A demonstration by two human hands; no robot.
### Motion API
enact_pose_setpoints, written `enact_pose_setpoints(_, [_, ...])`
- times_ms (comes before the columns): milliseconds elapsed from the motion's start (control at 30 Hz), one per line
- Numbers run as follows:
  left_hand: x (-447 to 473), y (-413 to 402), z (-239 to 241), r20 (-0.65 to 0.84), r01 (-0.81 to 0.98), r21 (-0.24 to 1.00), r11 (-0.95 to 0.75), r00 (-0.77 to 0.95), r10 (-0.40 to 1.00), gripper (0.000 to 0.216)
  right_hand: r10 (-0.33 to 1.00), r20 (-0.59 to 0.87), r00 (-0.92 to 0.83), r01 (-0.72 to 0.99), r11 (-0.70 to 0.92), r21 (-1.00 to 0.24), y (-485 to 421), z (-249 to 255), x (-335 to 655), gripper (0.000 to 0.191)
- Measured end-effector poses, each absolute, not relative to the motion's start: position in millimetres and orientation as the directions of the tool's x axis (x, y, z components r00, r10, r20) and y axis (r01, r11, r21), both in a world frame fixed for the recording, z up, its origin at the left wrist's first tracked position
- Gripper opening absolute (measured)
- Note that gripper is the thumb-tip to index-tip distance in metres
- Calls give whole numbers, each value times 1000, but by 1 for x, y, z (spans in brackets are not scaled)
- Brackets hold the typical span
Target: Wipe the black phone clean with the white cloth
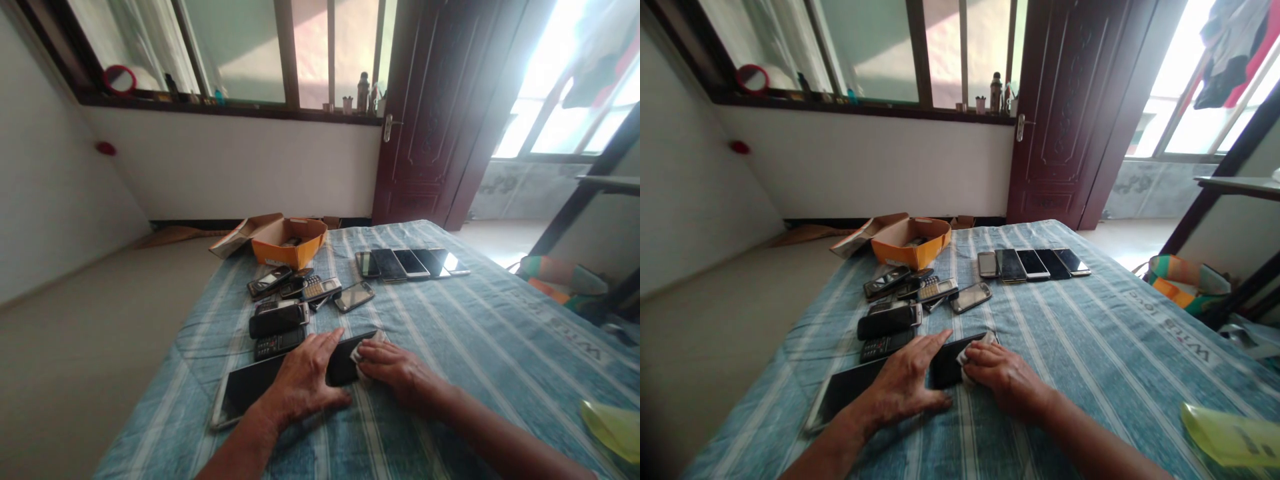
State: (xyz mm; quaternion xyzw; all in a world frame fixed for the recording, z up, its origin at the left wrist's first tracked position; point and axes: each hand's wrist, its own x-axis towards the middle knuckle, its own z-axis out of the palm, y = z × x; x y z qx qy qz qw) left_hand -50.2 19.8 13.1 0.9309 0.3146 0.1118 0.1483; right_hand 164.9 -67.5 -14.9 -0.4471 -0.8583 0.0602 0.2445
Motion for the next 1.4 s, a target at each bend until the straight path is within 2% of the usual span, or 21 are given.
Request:
enact_pose_setpoints(167, [-51,19,14,106,551,366,-750,776,622,90,807,351,-475,754,579,-310,-70,-19,183,37])
enact_pose_setpoints(500, [-50,23,8,133,560,323,-763,771,622,84,735,420,-533,663,670,-334,-51,-9,121,24])
enact_pose_setpoints(700, [-50,23,13,97,556,331,-762,784,614,87,749,376,-545,682,658,-321,-59,-23,153,30])
enact_pose_setpoints(900, [-51,19,18,54,579,350,-737,773,633,89,828,361,-429,759,547,-354,-69,-33,193,36])
enact_pose_setpoints(1133, [-51,23,10,105,555,329,-764,783,613,87,743,433,-511,662,661,-354,-58,-23,144,31])
enact_pose_setpoints(1267, [-51,25,7,136,549,318,-773,781,610,80,743,423,-519,659,663,-356,-54,-16,129,28])
enact_pose_setpoints(1400, [-52,24,7,113,552,327,-767,783,612,88,768,379,-516,690,635,-348,-62,-20,156,33])
